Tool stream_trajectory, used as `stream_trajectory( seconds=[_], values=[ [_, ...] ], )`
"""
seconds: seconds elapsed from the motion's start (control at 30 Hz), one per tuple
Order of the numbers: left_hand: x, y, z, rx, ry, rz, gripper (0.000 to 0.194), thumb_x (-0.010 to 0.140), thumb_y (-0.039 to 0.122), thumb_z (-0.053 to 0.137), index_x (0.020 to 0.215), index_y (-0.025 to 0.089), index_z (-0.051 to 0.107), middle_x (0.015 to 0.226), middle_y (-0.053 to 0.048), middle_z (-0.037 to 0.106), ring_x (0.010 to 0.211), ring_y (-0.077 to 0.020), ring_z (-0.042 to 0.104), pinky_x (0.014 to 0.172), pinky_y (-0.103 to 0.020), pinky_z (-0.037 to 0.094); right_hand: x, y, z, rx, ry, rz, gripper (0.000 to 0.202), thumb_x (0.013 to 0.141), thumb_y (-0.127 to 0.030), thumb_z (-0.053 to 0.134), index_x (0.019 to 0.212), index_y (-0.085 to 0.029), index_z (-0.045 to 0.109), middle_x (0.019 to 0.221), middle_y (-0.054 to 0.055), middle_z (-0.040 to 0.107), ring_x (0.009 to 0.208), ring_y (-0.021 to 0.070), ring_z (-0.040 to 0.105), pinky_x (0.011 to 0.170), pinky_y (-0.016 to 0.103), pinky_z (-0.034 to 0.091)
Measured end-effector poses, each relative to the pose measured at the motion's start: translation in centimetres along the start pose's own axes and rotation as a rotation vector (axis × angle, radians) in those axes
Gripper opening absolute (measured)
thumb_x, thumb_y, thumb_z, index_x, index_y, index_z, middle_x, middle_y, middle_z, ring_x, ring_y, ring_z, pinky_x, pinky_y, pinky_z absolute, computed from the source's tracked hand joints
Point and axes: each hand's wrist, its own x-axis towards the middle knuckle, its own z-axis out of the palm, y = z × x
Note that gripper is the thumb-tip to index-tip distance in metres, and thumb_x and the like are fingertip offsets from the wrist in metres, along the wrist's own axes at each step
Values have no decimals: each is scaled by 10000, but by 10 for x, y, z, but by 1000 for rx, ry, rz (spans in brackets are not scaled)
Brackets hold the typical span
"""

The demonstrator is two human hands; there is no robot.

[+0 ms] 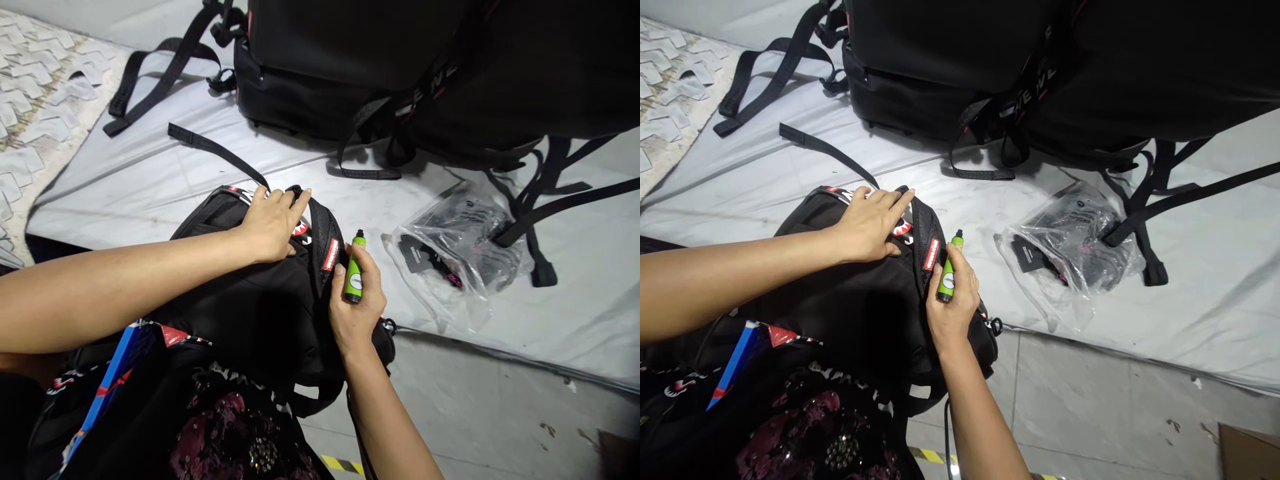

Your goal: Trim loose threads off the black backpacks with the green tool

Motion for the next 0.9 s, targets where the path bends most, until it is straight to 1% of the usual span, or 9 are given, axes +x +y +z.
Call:
stream_trajectory(
  seconds=[0.17,0.3,0.37,0.47,0.53,0.7,0.83,0.9],
  values=[
    [1,3,2,30,4,-5,1064,807,448,774,1589,75,156,1530,-213,424,1372,-357,416,1182,-542,243,-1,2,2,-1,9,-14,386,977,-238,548,1363,-236,568,1292,113,670,1204,254,637,1066,494,501],
    [1,1,-2,13,-41,14,1072,808,416,773,1593,79,125,1547,-211,403,1381,-350,409,1179,-537,259,-1,3,1,-7,-1,-10,397,980,-246,543,1376,-247,561,1313,107,657,1222,264,624,1075,498,490],
    [1,0,-3,2,-58,19,1057,823,427,758,1593,83,120,1554,-210,397,1387,-345,405,1176,-532,267,-1,3,1,-7,-2,-20,402,977,-228,548,1379,-248,561,1308,106,658,1221,262,623,1072,484,491],
    [0,0,-3,7,-37,11,1033,841,460,738,1590,77,137,1544,-206,412,1385,-343,407,1186,-529,245,-1,3,1,-2,-1,-33,409,969,-200,557,1376,-242,564,1296,107,664,1221,259,623,1071,471,493],
    [1,2,-1,24,-30,-3,1039,838,464,739,1590,76,137,1538,-201,418,1379,-344,406,1192,-528,228,-1,4,2,-3,5,-39,414,966,-193,561,1377,-237,563,1298,107,663,1220,258,624,1071,469,494],
    [3,5,0,52,-56,-13,1070,829,461,736,1597,84,94,1543,-189,402,1378,-338,391,1201,-527,209,-1,7,4,-17,22,-63,414,958,-185,569,1370,-227,568,1299,111,665,1204,254,635,1051,457,511],
    [3,2,-3,41,-103,4,1079,827,423,743,1595,68,74,1558,-192,383,1384,-334,388,1194,-534,236,-2,7,3,-13,16,-65,423,955,-172,571,1375,-227,561,1297,115,664,1210,256,631,1053,470,509],
    [3,1,-5,30,-112,19,1076,837,438,736,1594,62,71,1564,-194,377,1382,-332,392,1188,-534,250,-2,6,3,-14,15,-73,429,954,-168,570,1379,-227,557,1298,116,663,1216,258,629,1057,474,507]
  ],
)
